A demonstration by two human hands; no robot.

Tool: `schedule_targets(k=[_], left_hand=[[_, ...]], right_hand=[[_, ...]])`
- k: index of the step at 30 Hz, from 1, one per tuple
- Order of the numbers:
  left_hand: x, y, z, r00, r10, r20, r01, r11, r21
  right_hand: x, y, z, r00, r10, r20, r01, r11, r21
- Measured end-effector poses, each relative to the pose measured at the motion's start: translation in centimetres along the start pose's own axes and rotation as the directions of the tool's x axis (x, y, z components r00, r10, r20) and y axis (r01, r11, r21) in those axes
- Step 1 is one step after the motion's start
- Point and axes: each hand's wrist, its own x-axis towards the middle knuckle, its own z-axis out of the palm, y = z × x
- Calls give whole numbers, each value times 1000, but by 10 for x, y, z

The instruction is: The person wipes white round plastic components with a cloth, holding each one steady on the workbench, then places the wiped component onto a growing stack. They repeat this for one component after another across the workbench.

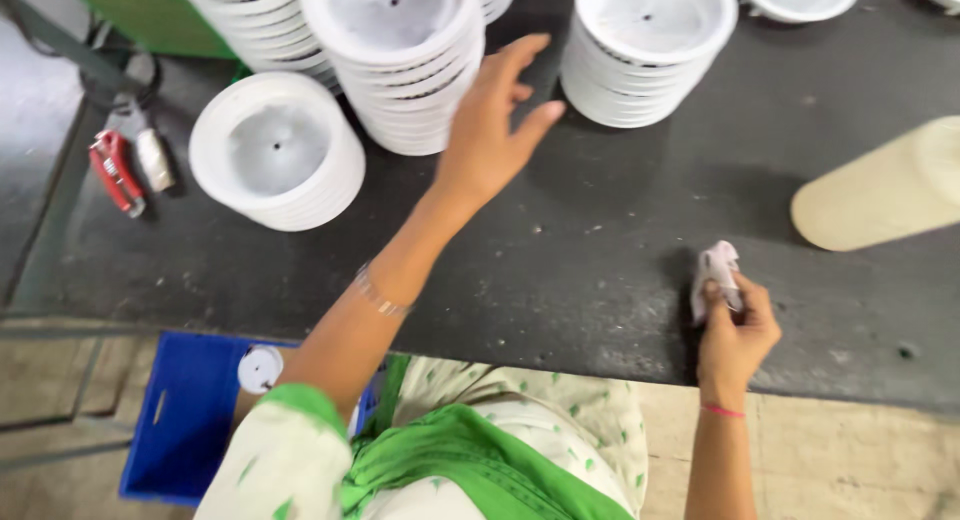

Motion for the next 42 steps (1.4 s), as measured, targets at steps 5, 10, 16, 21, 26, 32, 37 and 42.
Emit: schedule_targets(k=[5,10,16,21,26,32,37,42], left_hand=[[63,-31,76,998,58,-8,-58,995,75],[82,-45,105,986,-162,-46,167,976,141],[75,-30,89,973,81,-215,-71,996,52],[17,-8,40,961,231,-150,-197,958,209],[-93,22,-1,994,95,-50,-83,976,200],[-176,45,-6,978,-200,-55,207,964,167],[-195,53,-1,942,-333,-47,335,921,200],[-191,56,-4,939,-342,-33,342,918,200]], right_hand=[[-2,-16,9,999,-53,1,53,996,69],[-2,-18,11,1000,-14,-4,14,999,48],[-3,-21,11,999,-50,10,50,999,0],[-3,-26,11,999,-34,4,34,997,-68],[-4,-22,6,999,-18,32,19,1000,-22],[-1,-30,1,987,-121,103,132,986,-101],[-26,-77,26,986,-29,162,57,983,-177],[-75,-131,64,854,-373,362,486,819,-304]])
